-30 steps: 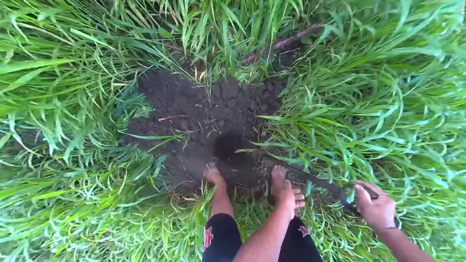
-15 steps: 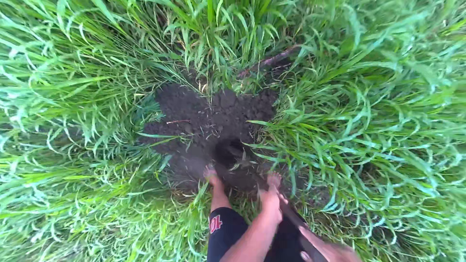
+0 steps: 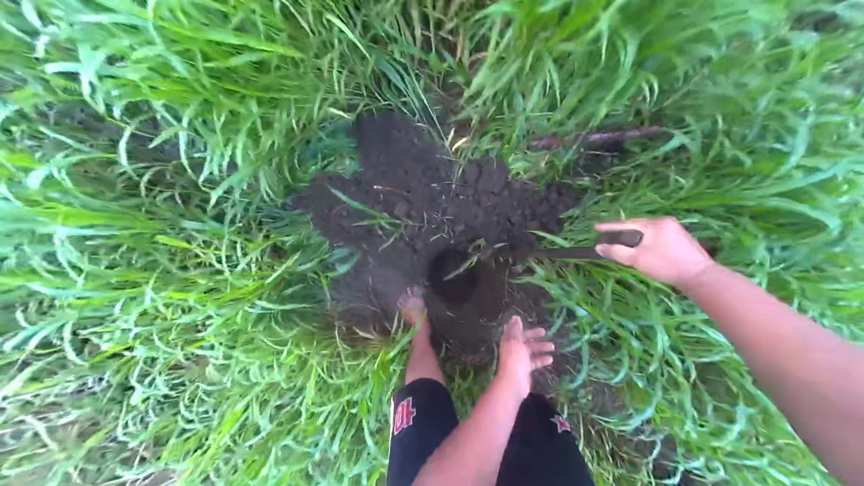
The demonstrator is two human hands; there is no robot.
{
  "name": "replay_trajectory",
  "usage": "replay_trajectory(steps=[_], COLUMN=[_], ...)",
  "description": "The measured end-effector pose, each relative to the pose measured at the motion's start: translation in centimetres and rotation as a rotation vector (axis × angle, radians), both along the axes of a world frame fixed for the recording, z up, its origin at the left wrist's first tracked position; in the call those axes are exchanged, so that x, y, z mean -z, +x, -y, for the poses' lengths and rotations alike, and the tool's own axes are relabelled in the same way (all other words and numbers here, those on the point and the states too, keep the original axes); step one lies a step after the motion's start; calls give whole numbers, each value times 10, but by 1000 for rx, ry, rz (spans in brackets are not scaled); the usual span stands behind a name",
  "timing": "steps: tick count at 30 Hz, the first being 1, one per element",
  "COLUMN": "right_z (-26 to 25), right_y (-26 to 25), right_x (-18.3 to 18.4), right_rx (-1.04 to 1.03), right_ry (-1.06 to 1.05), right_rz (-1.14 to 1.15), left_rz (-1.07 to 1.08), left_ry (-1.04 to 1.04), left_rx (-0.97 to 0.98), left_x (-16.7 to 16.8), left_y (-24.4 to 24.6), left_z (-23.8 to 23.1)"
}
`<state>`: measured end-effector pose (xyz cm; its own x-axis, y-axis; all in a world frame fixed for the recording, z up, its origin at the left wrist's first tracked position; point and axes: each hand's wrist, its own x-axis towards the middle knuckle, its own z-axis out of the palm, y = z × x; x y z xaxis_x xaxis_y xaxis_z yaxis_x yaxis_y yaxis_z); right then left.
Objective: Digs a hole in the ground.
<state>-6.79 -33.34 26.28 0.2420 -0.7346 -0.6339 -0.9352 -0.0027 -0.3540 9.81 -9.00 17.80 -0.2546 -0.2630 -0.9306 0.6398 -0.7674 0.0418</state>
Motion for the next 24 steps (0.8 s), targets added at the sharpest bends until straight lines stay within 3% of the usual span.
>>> replay_trajectory(steps=[2,6,8,11,14,16,18,20,24], right_z=[-7,-140,-210,-264,-279,-271,-266,-253,-207], right_y=[44,100,103,77,41,32,30,43,124], right_x=[-4,-29,-34,-49,-107,-154,-176,-159,-55], right_rx=[6,-59,-197,-497,-711,-793,-848,-928,-1078], right_ry=[80,297,324,170,-5,91,180,242,267], right_rz=[12,32,2,3,88,115,143,128,70], left_rz=[-11,-11,49,90,68,50,47,61,55], left_ry=[38,155,287,269,223,211,234,218,119], left_rx=[-50,-208,-202,-88,-156,-252,-340,-390,-421], left_x=[2,1,12,14,-35,-82,-110,-92,19], left_y=[12,27,23,-2,-34,-42,-41,-30,30], left_z=[8,23,19,-16,-40,-42,-42,-36,-7])
